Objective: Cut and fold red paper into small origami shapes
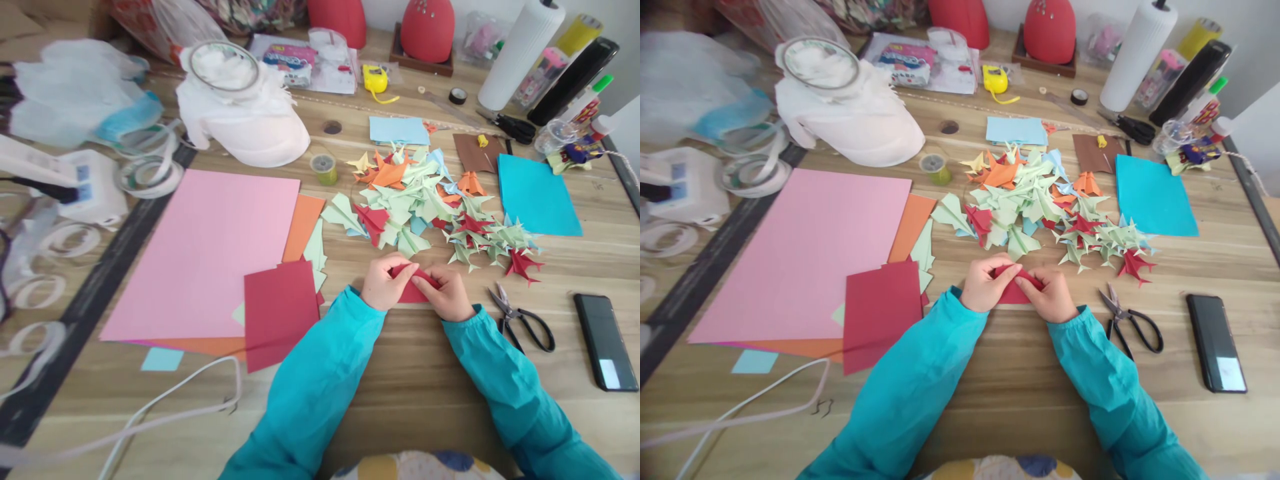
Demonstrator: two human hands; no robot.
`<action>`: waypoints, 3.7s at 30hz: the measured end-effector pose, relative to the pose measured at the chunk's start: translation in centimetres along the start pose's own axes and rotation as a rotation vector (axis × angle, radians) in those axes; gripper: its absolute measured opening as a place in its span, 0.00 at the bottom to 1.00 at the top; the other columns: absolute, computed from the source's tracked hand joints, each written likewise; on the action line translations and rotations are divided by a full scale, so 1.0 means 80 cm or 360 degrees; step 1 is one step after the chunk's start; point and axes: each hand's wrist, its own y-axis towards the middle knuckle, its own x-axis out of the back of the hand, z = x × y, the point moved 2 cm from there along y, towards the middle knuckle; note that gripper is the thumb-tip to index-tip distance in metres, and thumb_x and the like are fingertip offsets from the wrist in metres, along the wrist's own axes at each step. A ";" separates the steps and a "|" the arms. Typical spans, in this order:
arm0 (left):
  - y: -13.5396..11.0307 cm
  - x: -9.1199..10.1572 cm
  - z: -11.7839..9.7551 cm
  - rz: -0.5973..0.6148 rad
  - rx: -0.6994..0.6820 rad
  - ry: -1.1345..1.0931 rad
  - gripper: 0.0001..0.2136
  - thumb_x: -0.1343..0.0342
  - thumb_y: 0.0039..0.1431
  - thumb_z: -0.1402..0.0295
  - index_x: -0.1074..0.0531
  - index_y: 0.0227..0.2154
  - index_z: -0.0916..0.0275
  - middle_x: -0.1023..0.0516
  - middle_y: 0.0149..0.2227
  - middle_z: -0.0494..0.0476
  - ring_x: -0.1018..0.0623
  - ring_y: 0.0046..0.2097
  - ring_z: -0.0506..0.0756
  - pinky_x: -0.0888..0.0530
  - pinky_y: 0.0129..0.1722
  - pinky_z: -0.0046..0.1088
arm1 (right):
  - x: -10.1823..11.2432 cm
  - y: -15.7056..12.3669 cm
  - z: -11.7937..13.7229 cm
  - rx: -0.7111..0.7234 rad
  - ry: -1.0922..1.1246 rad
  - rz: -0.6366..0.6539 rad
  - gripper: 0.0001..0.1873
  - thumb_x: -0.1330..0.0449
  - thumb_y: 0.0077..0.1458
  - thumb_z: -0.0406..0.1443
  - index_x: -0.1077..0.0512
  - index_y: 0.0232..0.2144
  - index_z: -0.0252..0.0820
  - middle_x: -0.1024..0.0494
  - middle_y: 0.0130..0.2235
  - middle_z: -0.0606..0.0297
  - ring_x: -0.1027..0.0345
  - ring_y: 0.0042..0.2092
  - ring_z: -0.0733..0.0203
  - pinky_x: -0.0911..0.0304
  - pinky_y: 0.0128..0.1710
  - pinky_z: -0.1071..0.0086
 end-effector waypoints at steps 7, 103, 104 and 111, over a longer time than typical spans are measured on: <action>0.001 0.000 0.000 0.0026 0.0055 -0.0041 0.14 0.44 0.51 0.62 0.32 0.16 0.64 0.39 0.19 0.49 0.37 0.25 0.48 0.38 0.26 0.26 | 0.001 0.000 -0.001 0.0011 0.0051 0.0004 0.16 0.41 0.51 0.43 0.32 0.18 0.40 0.35 0.18 0.70 0.44 0.23 0.68 0.46 0.22 0.73; -0.009 -0.004 0.007 -0.0057 -0.0227 0.0214 0.11 0.46 0.53 0.70 0.28 0.41 0.63 0.23 0.40 0.58 0.25 0.42 0.54 0.28 0.44 0.29 | 0.000 0.004 -0.016 -0.0348 0.0733 -0.0441 0.11 0.36 0.44 0.42 0.28 0.28 0.41 0.24 0.25 0.67 0.32 0.25 0.65 0.37 0.24 0.72; -0.010 -0.005 0.005 -0.0044 -0.0311 0.0268 0.12 0.47 0.54 0.70 0.27 0.41 0.62 0.24 0.42 0.58 0.25 0.44 0.54 0.29 0.46 0.30 | 0.000 0.004 -0.017 -0.0356 0.0727 -0.0443 0.12 0.36 0.44 0.43 0.28 0.28 0.41 0.23 0.25 0.66 0.32 0.25 0.65 0.37 0.24 0.72; -0.009 -0.005 0.005 0.0037 -0.0534 0.0253 0.11 0.49 0.57 0.71 0.25 0.41 0.61 0.24 0.38 0.59 0.25 0.41 0.52 0.27 0.42 0.29 | 0.001 0.005 -0.018 -0.0345 0.0737 -0.0476 0.12 0.36 0.44 0.44 0.28 0.27 0.41 0.23 0.24 0.66 0.32 0.25 0.64 0.37 0.23 0.71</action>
